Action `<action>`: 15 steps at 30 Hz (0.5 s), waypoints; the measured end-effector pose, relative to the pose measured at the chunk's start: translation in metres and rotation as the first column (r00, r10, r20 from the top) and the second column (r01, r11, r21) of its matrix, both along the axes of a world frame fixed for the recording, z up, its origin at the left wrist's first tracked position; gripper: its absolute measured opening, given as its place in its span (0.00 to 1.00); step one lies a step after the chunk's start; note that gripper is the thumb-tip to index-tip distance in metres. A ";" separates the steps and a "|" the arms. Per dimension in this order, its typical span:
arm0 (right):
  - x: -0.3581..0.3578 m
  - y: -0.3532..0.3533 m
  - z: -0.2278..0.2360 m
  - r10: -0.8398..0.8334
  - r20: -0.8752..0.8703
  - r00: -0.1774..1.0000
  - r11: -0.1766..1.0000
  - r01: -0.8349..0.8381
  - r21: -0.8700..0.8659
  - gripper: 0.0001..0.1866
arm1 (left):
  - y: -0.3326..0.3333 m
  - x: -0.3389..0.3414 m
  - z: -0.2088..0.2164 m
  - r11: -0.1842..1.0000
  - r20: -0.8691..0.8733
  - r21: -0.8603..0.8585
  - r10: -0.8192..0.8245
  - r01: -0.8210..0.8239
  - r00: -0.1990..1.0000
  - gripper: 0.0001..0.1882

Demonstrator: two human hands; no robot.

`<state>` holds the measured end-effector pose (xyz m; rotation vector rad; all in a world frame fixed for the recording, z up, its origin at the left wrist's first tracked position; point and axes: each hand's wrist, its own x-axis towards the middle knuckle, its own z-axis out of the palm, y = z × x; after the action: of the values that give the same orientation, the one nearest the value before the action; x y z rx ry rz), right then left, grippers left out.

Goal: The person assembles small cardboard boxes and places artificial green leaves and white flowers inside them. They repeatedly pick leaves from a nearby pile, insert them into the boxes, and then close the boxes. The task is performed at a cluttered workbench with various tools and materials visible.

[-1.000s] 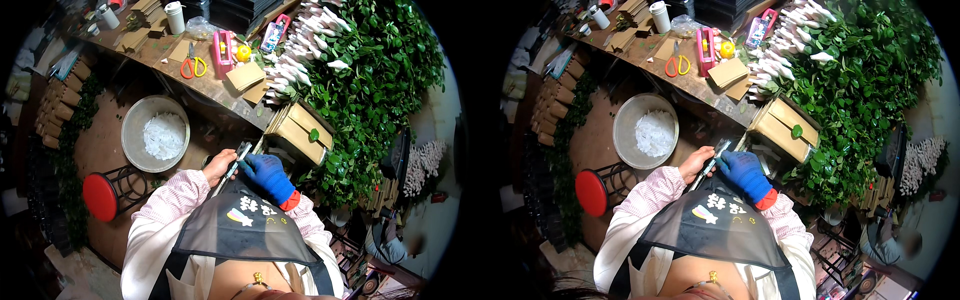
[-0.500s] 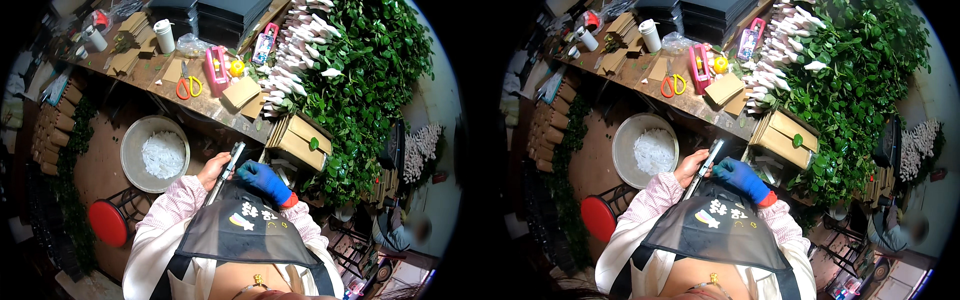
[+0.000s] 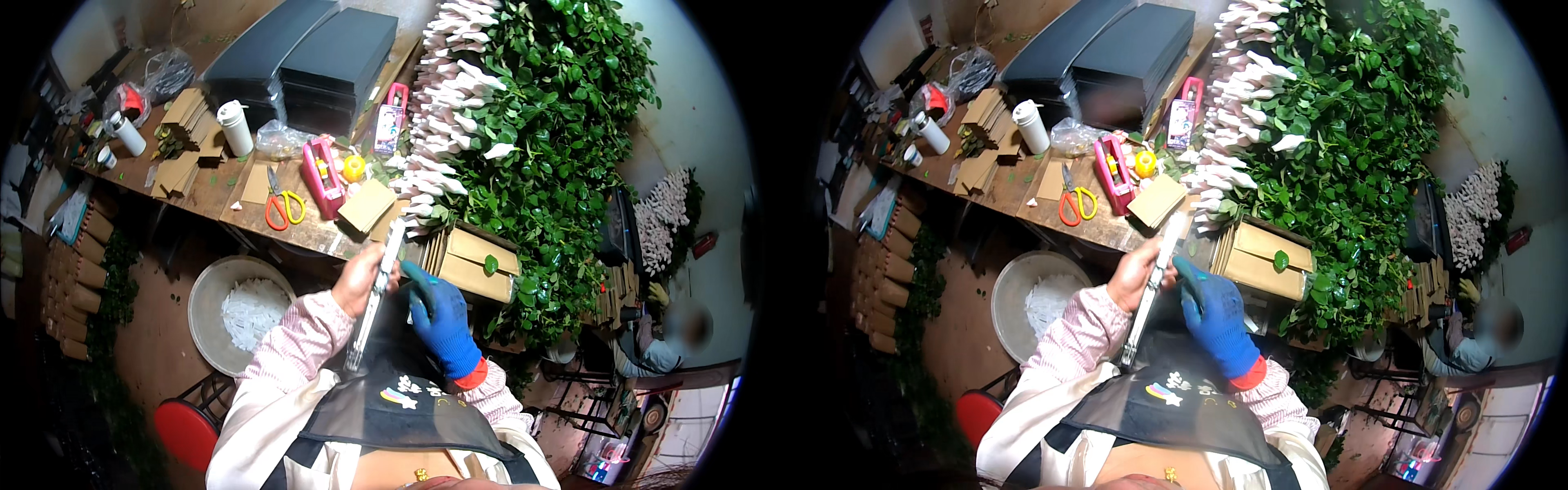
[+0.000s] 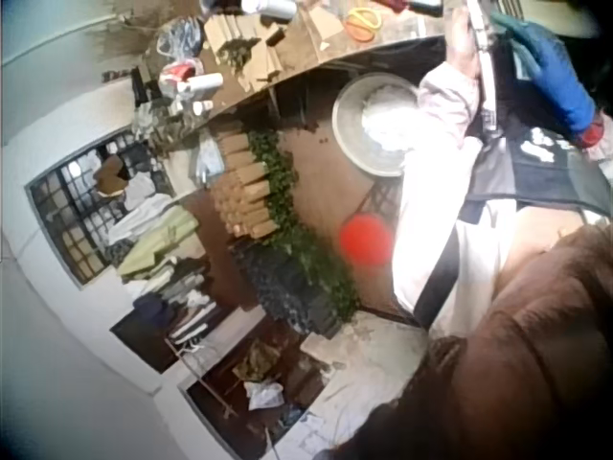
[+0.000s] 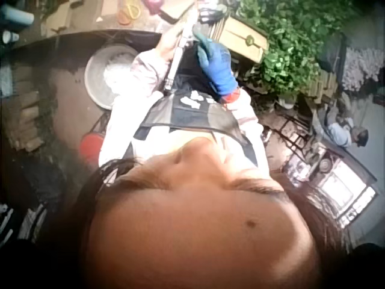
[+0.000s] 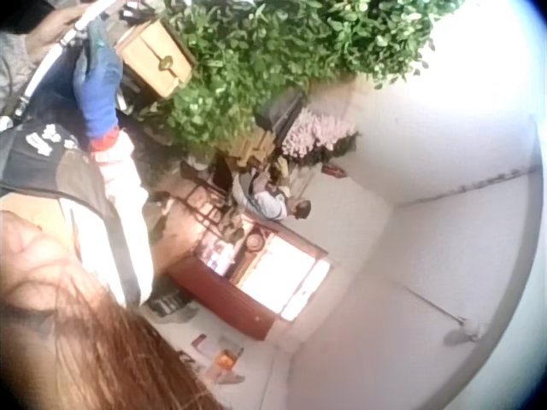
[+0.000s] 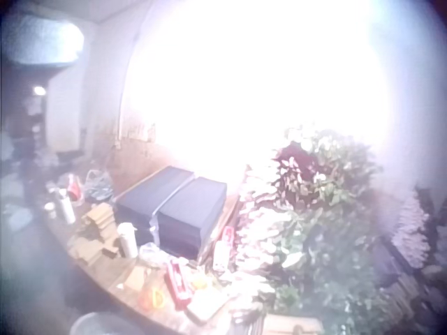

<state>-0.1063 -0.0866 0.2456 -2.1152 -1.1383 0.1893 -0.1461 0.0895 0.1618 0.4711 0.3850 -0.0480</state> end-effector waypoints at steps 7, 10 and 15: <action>0.011 -0.033 -0.022 0.127 0.153 0.980 0.987 -0.109 -0.121 0.29 | -0.041 -0.016 -0.044 0.979 -0.053 -0.145 -0.149 0.140 0.987 0.14; 0.016 -0.049 -0.025 0.103 0.115 0.988 0.994 -0.099 -0.040 0.27 | -0.053 -0.016 -0.038 0.987 -0.117 -0.137 -0.100 0.084 0.988 0.15; 0.033 -0.071 -0.042 0.345 0.025 0.938 0.927 -0.337 -0.163 0.24 | -0.086 -0.017 -0.047 0.983 -0.196 -0.005 -0.181 0.184 0.964 0.19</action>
<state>-0.0734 -0.1576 0.2031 -2.0493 -1.5665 0.3976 -0.1635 0.0032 0.1144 0.5158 0.5349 -0.2724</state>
